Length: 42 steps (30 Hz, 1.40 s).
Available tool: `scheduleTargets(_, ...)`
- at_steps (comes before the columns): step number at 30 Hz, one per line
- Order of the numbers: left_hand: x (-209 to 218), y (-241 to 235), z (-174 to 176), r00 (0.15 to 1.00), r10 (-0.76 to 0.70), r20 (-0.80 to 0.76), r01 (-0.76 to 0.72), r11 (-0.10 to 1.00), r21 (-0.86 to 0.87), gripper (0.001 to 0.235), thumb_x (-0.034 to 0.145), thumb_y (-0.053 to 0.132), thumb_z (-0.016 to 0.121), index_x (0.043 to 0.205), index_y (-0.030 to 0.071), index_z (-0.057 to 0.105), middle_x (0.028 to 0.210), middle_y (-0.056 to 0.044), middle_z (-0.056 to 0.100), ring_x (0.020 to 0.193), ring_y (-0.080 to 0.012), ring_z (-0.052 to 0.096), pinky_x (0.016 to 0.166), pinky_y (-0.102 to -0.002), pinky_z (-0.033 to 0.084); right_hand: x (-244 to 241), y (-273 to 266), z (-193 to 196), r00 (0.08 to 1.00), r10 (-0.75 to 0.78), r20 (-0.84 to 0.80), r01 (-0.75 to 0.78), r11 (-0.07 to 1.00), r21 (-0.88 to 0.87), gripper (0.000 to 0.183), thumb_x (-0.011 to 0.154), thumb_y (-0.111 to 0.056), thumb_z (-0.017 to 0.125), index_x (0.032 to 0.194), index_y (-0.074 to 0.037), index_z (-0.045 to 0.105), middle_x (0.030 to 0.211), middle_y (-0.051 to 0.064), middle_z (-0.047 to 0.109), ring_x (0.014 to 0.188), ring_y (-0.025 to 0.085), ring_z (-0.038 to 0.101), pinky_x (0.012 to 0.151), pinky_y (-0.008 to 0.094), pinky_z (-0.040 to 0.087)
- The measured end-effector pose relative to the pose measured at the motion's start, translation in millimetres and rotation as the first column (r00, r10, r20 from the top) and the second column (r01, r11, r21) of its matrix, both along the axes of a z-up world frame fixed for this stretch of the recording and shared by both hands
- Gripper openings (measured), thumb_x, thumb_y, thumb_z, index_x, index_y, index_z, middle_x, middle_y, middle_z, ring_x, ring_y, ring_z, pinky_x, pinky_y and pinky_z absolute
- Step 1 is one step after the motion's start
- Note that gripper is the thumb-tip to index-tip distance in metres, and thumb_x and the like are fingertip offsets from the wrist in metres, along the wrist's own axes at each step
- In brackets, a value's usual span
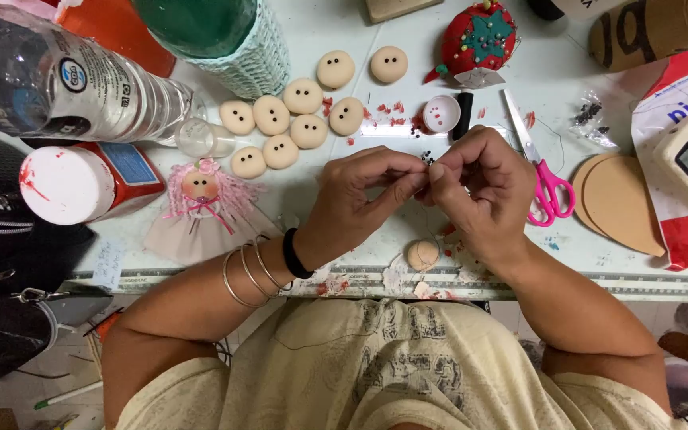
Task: The person is crafting doll heads by applying facial details to wooden beads and trimming materials with scissors.
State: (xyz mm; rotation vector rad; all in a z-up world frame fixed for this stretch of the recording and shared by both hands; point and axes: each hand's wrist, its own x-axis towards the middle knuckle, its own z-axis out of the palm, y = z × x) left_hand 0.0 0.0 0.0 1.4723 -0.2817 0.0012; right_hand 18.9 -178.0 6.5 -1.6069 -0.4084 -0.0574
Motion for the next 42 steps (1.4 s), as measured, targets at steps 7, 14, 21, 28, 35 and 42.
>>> scheduleTargets(7,-0.5,0.0,-1.0,1.0,-0.01,-0.014,0.01,1.0,-0.002,0.011,0.1,0.005,0.064,0.107,0.002,0.072,0.086,-0.013,0.071,0.089,-0.0232,0.076,0.077,-0.037,0.063,0.5,1.2,1.1,1.0,0.001,0.001,-0.001,1.0,-0.003,0.008,0.092,0.008,0.065,0.085,0.01,0.06,0.066,0.014,0.057,0.057,0.018,0.067,0.049,0.026,0.051)
scheduleTargets(14,-0.7,0.1,-0.8,1.0,-0.005,-0.024,0.005,1.0,0.003,0.011,0.1,0.006,0.064,0.107,0.002,0.072,0.086,-0.014,0.07,0.091,-0.0238,0.075,0.077,-0.037,0.063,0.7,-0.4,-2.0,1.0,0.007,0.001,-0.007,1.0,0.026,0.009,0.093,0.006,0.064,0.087,0.01,0.059,0.067,0.015,0.058,0.057,0.02,0.069,0.05,0.026,0.053)
scheduleTargets(21,-1.6,0.1,0.2,1.0,-0.004,-0.024,0.004,1.0,0.005,0.011,0.1,0.006,0.064,0.107,0.002,0.071,0.087,-0.014,0.071,0.091,-0.0252,0.076,0.078,-0.037,0.063,0.6,0.9,-1.9,1.0,0.011,-0.003,-0.011,0.999,0.037,0.01,0.094,0.006,0.063,0.087,0.011,0.059,0.068,0.017,0.061,0.057,0.021,0.07,0.051,0.027,0.054)
scheduleTargets(28,-0.5,0.4,1.4,1.0,0.0,-0.025,0.001,1.0,0.005,0.012,0.1,0.006,0.064,0.107,0.002,0.072,0.086,-0.013,0.071,0.09,-0.0246,0.076,0.078,-0.037,0.063,2.0,1.3,-1.6,1.0,0.014,-0.001,-0.014,0.999,0.036,0.008,0.093,0.009,0.064,0.087,0.012,0.059,0.065,0.015,0.058,0.056,0.02,0.069,0.049,0.026,0.051)
scheduleTargets(35,-0.9,0.9,2.0,1.0,-0.004,-0.016,0.004,1.0,0.011,0.011,0.1,0.005,0.064,0.107,0.001,0.071,0.086,-0.013,0.071,0.09,-0.025,0.076,0.078,-0.037,0.063,0.4,0.4,-1.8,1.0,0.013,-0.009,-0.013,1.0,0.026,0.007,0.093,0.009,0.065,0.087,0.012,0.061,0.067,0.016,0.06,0.057,0.02,0.069,0.05,0.027,0.052)
scheduleTargets(42,1.5,4.4,-3.6,1.0,-0.026,0.01,0.025,0.999,0.034,0.013,0.101,0.007,0.063,0.108,0.001,0.071,0.087,-0.013,0.069,0.088,-0.0261,0.076,0.078,-0.038,0.063,-0.3,3.3,2.7,1.0,0.018,-0.017,-0.017,1.0,0.024,0.007,0.095,0.007,0.065,0.092,0.013,0.062,0.072,0.016,0.058,0.059,0.021,0.069,0.052,0.029,0.055)
